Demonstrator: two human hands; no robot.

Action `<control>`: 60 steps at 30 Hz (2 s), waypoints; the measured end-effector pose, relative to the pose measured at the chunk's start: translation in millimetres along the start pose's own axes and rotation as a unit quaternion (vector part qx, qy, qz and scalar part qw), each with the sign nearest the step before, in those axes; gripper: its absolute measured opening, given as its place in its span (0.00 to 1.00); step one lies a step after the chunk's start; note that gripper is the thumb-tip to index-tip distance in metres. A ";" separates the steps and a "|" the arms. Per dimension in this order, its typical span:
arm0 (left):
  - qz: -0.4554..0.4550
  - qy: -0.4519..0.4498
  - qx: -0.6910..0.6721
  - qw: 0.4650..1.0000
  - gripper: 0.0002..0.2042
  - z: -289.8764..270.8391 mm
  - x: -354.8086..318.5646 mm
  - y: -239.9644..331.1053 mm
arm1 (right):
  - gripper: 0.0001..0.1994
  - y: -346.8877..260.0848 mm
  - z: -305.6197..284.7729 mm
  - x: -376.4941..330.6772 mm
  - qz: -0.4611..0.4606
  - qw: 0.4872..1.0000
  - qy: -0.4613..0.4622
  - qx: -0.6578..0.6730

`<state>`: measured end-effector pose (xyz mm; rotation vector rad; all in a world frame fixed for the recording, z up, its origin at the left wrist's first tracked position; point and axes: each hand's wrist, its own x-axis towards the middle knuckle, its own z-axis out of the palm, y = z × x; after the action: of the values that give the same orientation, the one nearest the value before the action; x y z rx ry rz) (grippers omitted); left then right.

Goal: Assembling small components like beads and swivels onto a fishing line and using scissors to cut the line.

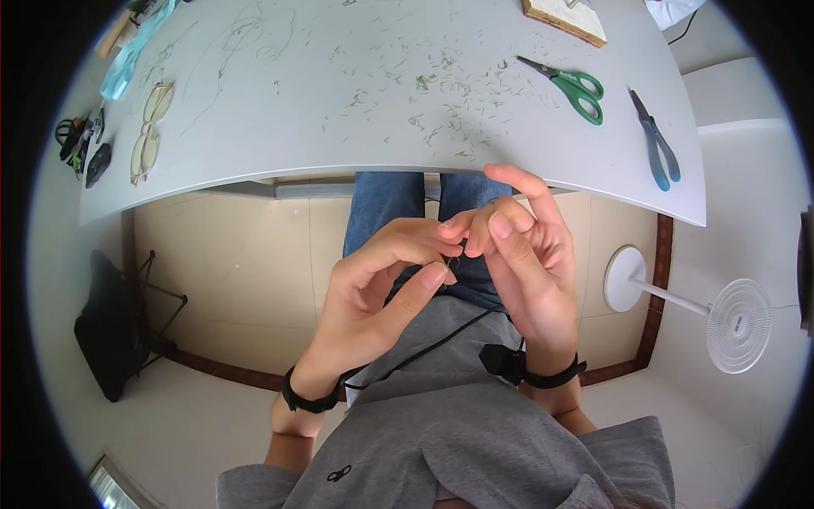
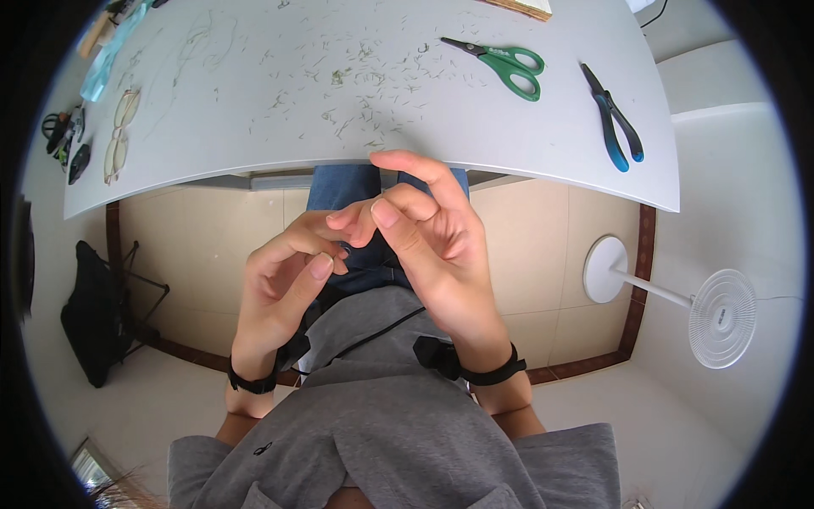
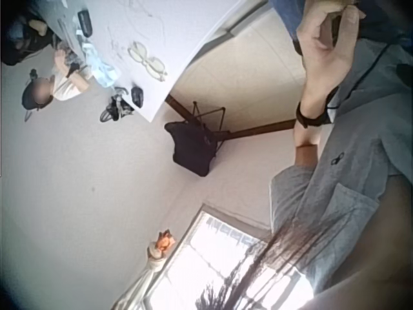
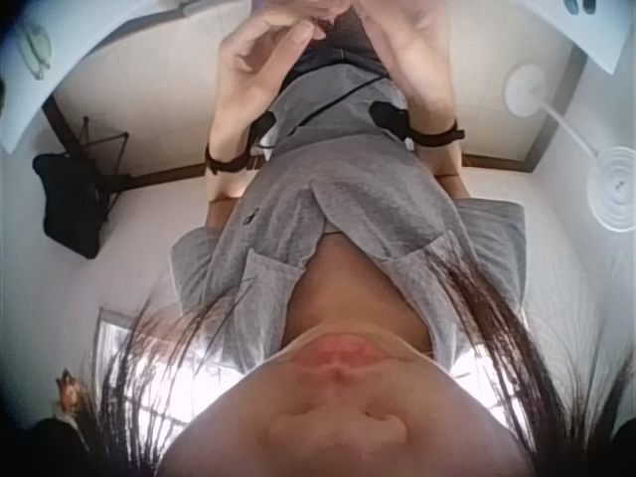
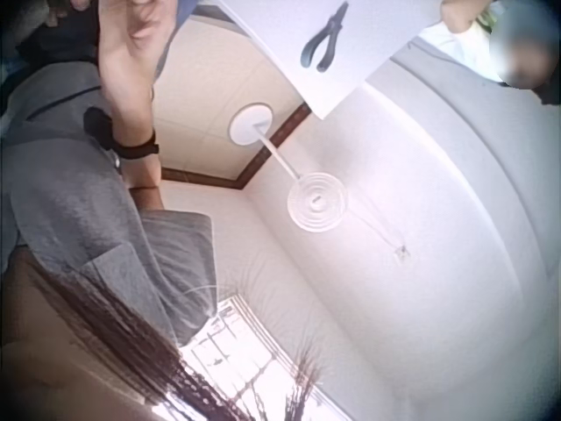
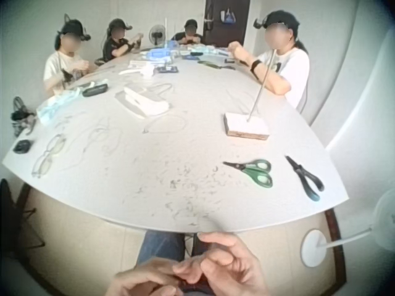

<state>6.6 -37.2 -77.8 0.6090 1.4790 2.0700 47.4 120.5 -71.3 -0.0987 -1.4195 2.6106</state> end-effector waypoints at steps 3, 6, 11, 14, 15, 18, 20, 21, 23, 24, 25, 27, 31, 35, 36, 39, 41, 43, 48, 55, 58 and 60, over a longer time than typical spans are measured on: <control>-0.010 -0.006 -0.012 1.000 0.05 2.8 0.6 1.8 | 0.19 -1.2 -4.2 -2.4 0.005 0.999 -0.013 -0.048; 0.007 -0.021 -0.003 1.000 0.05 3.0 -0.6 -0.6 | 0.22 -6.5 1.7 -3.6 -0.003 0.997 -0.008 -0.080; -0.033 -0.047 0.006 0.998 0.05 4.6 -3.7 4.2 | 0.28 -5.0 4.3 -1.6 -0.058 0.983 -0.022 -0.174; -0.003 -0.049 0.019 0.999 0.05 9.5 0.4 4.1 | 0.30 -7.1 3.7 -3.1 -0.054 0.975 -0.023 -0.216; -0.003 -0.050 0.018 0.999 0.05 11.1 0.8 2.6 | 0.30 -7.6 3.6 -3.7 -0.041 0.972 -0.012 -0.230; -0.016 -0.006 -0.040 0.999 0.04 11.8 -0.3 0.2 | 0.31 -7.5 4.2 -3.5 -0.026 0.981 0.006 -0.191; 0.017 -0.017 0.015 1.000 0.04 8.0 -0.9 0.0 | 0.28 -6.8 0.2 -2.8 -0.026 0.984 -0.004 -0.174; 0.017 -0.017 0.015 1.000 0.04 7.0 -1.4 -0.1 | 0.26 -7.0 -1.6 -2.7 -0.027 0.987 -0.014 -0.157; 0.028 -0.007 0.051 0.998 0.03 5.6 -2.3 -0.4 | 0.25 -7.6 -2.8 -3.2 -0.016 0.990 -0.013 -0.142; 0.028 -0.007 0.051 0.998 0.03 5.4 -2.5 -0.1 | 0.23 -7.6 -2.9 -3.4 -0.005 0.992 -0.013 -0.128; 0.031 -0.006 0.072 0.997 0.03 5.6 -2.5 0.7 | 0.23 -7.4 -2.9 -3.3 -0.004 0.992 -0.013 -0.127; 0.033 -0.005 0.094 0.995 0.03 6.5 -2.5 3.0 | 0.21 -6.9 -2.7 -2.9 0.003 0.992 -0.021 -0.126; 0.045 0.014 0.076 0.996 0.02 8.9 -1.4 1.3 | 0.19 -8.6 0.1 -5.1 -0.011 0.980 -0.021 -0.197; -0.040 0.074 0.035 0.996 0.02 8.4 -1.9 11.9 | 0.16 -7.9 -1.0 -8.9 0.010 0.975 -0.024 -0.221; -0.036 0.080 0.039 0.995 0.03 8.0 -1.5 10.8 | 0.14 -8.5 -2.5 -10.3 0.016 0.970 -0.029 -0.239; -0.050 0.079 0.003 0.996 0.04 3.2 2.3 13.6 | 0.12 -16.4 0.2 -13.6 0.113 0.954 -0.006 -0.277; -0.059 0.074 -0.008 0.995 0.05 -1.6 2.1 12.6 | 0.11 -11.2 -5.2 -12.6 0.098 0.956 -0.005 -0.277; -0.068 0.069 -0.019 0.995 0.05 -6.1 1.6 13.4 | 0.11 0.4 -11.9 -9.3 0.084 0.957 -0.003 -0.278; -0.114 0.042 -0.084 0.989 0.08 -8.9 3.4 17.5 | 0.25 32.0 -21.9 0.9 0.255 0.964 -0.071 0.015; -0.114 0.046 -0.069 0.990 0.08 -11.3 1.1 19.2 | 0.23 24.1 -24.1 4.5 0.301 0.939 -0.112 0.126; -0.113 0.060 -0.050 0.991 0.08 -16.8 0.2 18.3 | 0.20 19.2 -30.4 3.4 0.281 0.949 -0.097 0.108; -0.100 0.063 -0.043 0.992 0.08 -20.0 0.4 16.1 | 0.20 17.1 -31.9 2.5 0.268 0.954 -0.091 0.096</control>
<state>-8.6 -55.7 -68.6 0.2880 1.4467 2.0339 47.3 138.2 -103.0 -0.2554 -1.3295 3.2630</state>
